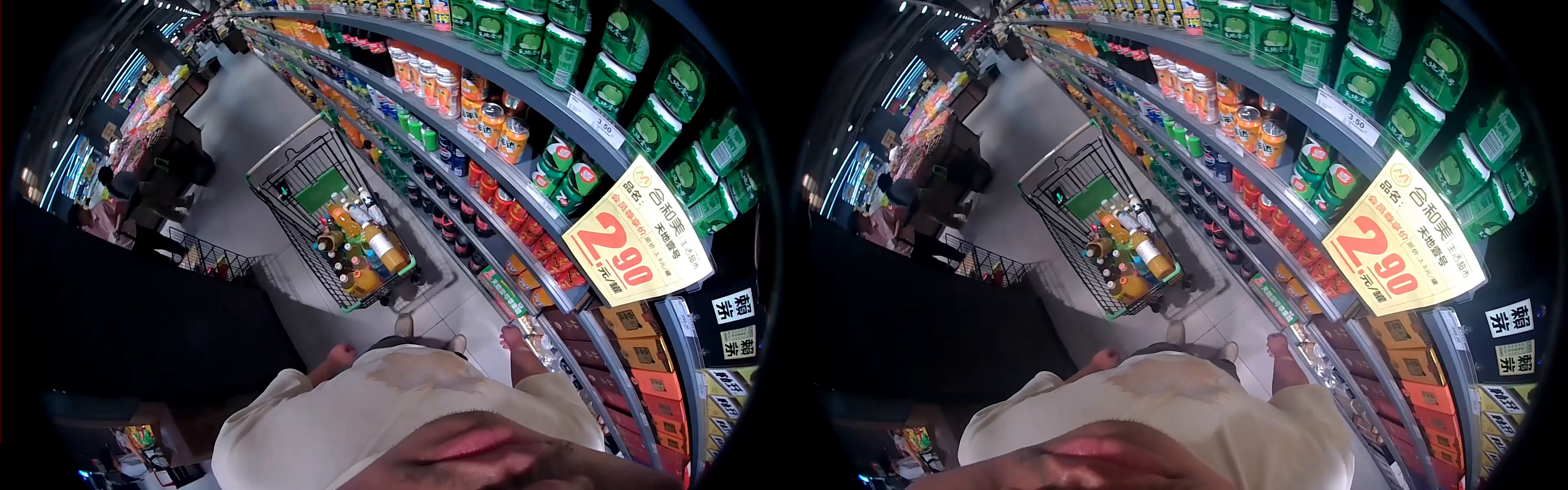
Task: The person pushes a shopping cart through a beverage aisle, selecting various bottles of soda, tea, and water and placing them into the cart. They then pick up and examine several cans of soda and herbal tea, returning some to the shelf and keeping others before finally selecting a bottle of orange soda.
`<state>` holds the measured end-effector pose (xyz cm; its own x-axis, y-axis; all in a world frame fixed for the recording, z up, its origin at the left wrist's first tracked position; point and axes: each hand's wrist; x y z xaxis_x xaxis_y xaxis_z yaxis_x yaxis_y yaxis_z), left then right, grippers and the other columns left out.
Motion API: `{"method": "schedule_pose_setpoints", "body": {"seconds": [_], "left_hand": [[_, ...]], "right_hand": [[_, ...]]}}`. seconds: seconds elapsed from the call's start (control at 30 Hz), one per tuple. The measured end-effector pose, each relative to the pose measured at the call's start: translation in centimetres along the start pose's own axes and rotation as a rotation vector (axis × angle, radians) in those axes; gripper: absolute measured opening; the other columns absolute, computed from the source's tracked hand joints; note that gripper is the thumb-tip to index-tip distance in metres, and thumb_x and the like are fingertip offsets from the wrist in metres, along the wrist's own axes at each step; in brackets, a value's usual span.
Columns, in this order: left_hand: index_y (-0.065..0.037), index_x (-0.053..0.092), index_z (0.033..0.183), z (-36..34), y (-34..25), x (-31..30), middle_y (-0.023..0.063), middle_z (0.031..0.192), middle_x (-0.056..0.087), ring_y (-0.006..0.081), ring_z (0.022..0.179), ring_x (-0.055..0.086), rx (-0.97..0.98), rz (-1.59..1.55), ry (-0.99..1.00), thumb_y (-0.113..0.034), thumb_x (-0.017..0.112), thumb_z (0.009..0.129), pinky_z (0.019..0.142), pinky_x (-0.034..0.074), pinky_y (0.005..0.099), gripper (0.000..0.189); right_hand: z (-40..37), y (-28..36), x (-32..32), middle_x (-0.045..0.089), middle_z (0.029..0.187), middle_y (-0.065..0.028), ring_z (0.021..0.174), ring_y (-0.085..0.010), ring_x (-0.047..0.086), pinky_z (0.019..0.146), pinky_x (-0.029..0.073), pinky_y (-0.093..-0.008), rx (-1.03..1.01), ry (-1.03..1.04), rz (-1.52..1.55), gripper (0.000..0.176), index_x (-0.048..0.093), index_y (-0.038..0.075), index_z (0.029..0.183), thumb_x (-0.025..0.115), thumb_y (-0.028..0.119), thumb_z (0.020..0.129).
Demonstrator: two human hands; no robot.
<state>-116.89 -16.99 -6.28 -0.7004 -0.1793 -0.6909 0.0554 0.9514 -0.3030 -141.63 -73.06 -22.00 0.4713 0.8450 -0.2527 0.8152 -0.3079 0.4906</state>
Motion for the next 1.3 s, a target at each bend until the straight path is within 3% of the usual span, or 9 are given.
{"method": "schedule_pose_setpoints", "body": {"seconds": [0.43,0.63,0.7,0.8,0.87,0.93,1.07,1.2,1.3], "left_hand": [[-0.009,0.073,0.103,-6.1,13.7,3.7,0.0157,0.098,0.074,0.0303,0.097,0.072,-0.308,-0.393,-0.219,-0.034,0.067,0.088,0.088,0.055,0.0409,0.029],[-0.004,0.071,0.101,-4.0,24.4,4.1,0.0182,0.093,0.073,0.0286,0.089,0.072,-0.271,-0.526,-0.209,-0.035,0.063,0.095,0.081,0.055,0.0412,0.033],[-0.003,0.070,0.103,-4.7,28.2,2.7,0.0181,0.093,0.072,0.0282,0.089,0.071,-0.199,-0.609,-0.199,-0.033,0.063,0.095,0.080,0.054,0.0409,0.032],[-0.002,0.068,0.108,-6.1,32.6,1.2,0.0162,0.096,0.072,0.0269,0.093,0.070,-0.153,-0.669,-0.307,-0.029,0.065,0.093,0.082,0.054,0.0396,0.030],[-0.002,0.067,0.109,-7.5,35.1,0.9,0.0154,0.099,0.071,0.0262,0.096,0.069,-0.198,-0.679,-0.333,-0.027,0.067,0.092,0.084,0.054,0.0389,0.030],[-0.002,0.067,0.109,-7.5,37.2,0.1,0.0152,0.103,0.071,0.0257,0.099,0.069,-0.254,-0.724,-0.274,-0.027,0.068,0.090,0.087,0.054,0.0383,0.031],[-0.002,0.067,0.111,-7.4,40.7,0.3,0.0153,0.102,0.072,0.0263,0.097,0.069,-0.235,-0.667,-0.247,-0.025,0.069,0.090,0.088,0.054,0.0379,0.031],[-0.002,0.066,0.114,-4.6,44.5,1.3,0.0157,0.104,0.072,0.0258,0.097,0.070,-0.143,-0.592,-0.193,-0.021,0.069,0.090,0.088,0.054,0.0378,0.031],[-0.002,0.066,0.115,-0.8,47.3,0.9,0.0157,0.105,0.072,0.0253,0.097,0.070,-0.079,-0.525,-0.136,-0.019,0.069,0.091,0.088,0.054,0.0376,0.030]], "right_hand": [[-3.4,16.3,33.5,0.063,0.089,-0.0057,0.063,-0.0162,0.062,0.048,0.051,-0.0300,-0.390,0.540,-0.471,0.039,0.061,0.009,0.125,0.063,0.028,0.091],[-4.6,20.0,50.7,0.056,0.080,-0.0064,0.057,-0.0203,0.059,0.046,0.052,-0.0396,0.070,0.678,-0.147,0.029,0.058,0.013,0.106,0.061,0.039,0.092],[1.8,16.9,57.1,0.063,0.088,-0.0133,0.067,-0.0310,0.065,0.056,0.056,-0.0513,0.025,0.388,-0.128,0.036,0.060,0.018,0.111,0.056,0.050,0.095],[-3.9,19.1,56.1,0.060,0.133,-0.0153,0.110,-0.0380,0.064,0.079,0.055,-0.0601,0.142,0.267,0.065,0.063,0.046,0.011,0.146,0.059,0.046,0.095],[-8.4,21.4,55.4,0.064,0.121,-0.0185,0.092,-0.0368,0.068,0.071,0.056,-0.0559,0.141,0.065,-0.272,0.049,0.053,0.006,0.135,0.052,0.040,0.099],[0.5,16.6,56.7,0.063,0.087,-0.0205,0.060,-0.0370,0.067,0.048,0.056,-0.0524,0.106,0.039,-0.558,0.031,0.054,0.000,0.112,0.047,0.028,0.102],[0.6,16.6,58.3,0.064,0.086,-0.0195,0.059,-0.0368,0.067,0.045,0.054,-0.0503,0.300,-0.166,-0.431,0.023,0.055,-0.001,0.105,0.044,0.018,0.101],[6.4,12.1,57.1,0.065,0.083,-0.0194,0.055,-0.0373,0.067,0.048,0.054,-0.0513,-0.098,0.331,-1.028,0.029,0.059,0.001,0.106,0.043,0.024,0.101],[-0.1,16.3,57.3,0.068,0.082,-0.0205,0.055,-0.0364,0.068,0.051,0.053,-0.0543,0.115,0.244,-0.945,0.039,0.062,0.002,0.112,0.040,0.032,0.101]]}}
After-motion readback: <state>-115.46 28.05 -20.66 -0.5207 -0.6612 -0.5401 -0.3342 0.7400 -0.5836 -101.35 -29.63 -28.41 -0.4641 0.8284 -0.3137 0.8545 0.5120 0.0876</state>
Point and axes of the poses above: each hand's wrist, its own z-axis towards the middle knuckle, its own x-axis out of the palm, y = z × x
